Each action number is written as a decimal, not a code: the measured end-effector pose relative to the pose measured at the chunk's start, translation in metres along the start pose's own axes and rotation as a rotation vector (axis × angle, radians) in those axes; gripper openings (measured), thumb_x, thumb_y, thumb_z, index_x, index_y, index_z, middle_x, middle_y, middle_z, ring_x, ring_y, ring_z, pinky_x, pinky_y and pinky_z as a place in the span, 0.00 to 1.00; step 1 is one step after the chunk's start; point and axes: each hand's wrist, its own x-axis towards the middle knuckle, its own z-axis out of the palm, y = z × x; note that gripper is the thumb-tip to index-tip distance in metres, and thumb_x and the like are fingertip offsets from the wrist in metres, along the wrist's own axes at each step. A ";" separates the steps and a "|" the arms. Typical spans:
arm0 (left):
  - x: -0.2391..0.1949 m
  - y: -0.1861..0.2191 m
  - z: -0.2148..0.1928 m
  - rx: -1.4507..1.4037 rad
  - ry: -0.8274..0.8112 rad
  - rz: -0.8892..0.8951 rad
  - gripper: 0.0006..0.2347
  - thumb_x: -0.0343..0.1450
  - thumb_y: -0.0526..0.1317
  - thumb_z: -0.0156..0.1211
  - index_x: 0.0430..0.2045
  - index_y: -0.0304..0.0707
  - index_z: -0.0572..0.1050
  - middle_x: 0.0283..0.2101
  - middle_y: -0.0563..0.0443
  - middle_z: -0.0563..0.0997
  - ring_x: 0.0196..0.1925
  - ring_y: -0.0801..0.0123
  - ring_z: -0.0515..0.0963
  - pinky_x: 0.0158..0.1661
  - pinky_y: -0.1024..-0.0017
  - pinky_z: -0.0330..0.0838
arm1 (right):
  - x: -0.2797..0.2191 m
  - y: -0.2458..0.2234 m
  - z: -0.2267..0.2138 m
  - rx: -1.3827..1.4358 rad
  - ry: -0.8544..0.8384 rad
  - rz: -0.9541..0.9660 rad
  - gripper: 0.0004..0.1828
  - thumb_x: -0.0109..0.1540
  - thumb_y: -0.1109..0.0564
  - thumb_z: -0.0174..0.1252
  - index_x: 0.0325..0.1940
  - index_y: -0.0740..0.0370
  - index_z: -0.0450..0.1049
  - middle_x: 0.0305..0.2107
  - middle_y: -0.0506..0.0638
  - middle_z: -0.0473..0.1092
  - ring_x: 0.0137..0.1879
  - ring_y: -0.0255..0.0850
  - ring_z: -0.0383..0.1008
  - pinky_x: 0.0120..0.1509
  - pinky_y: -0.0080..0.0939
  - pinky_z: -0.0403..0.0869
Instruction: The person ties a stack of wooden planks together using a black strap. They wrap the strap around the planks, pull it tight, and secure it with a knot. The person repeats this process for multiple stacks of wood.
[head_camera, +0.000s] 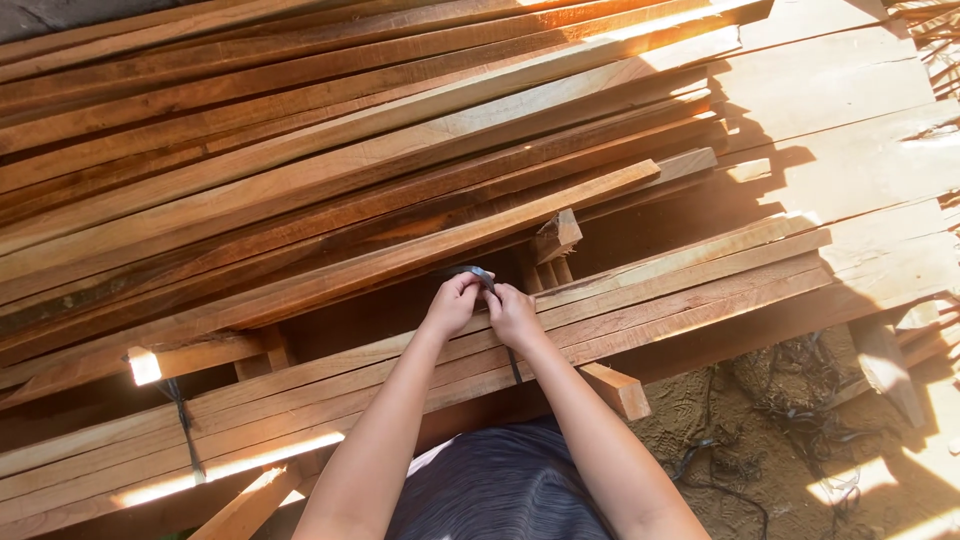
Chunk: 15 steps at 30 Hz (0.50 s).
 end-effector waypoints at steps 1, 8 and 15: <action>0.003 -0.002 -0.002 -0.028 -0.048 0.046 0.16 0.72 0.32 0.47 0.46 0.48 0.82 0.44 0.46 0.84 0.57 0.54 0.79 0.60 0.56 0.70 | -0.001 -0.001 0.000 0.003 -0.025 -0.035 0.15 0.69 0.46 0.50 0.42 0.51 0.80 0.35 0.50 0.78 0.51 0.50 0.79 0.57 0.51 0.73; 0.009 -0.020 -0.009 0.024 -0.184 -0.012 0.10 0.73 0.45 0.61 0.47 0.54 0.84 0.44 0.51 0.87 0.55 0.61 0.81 0.57 0.62 0.71 | -0.008 -0.019 -0.029 0.101 -0.143 0.066 0.15 0.69 0.44 0.49 0.38 0.49 0.79 0.32 0.48 0.78 0.49 0.52 0.78 0.54 0.55 0.73; 0.007 -0.034 -0.030 0.193 -0.147 -0.008 0.09 0.70 0.42 0.62 0.41 0.52 0.85 0.40 0.50 0.88 0.53 0.55 0.83 0.55 0.58 0.74 | -0.011 -0.029 -0.032 0.186 -0.110 0.070 0.11 0.66 0.48 0.58 0.45 0.50 0.84 0.35 0.54 0.81 0.51 0.53 0.80 0.56 0.50 0.75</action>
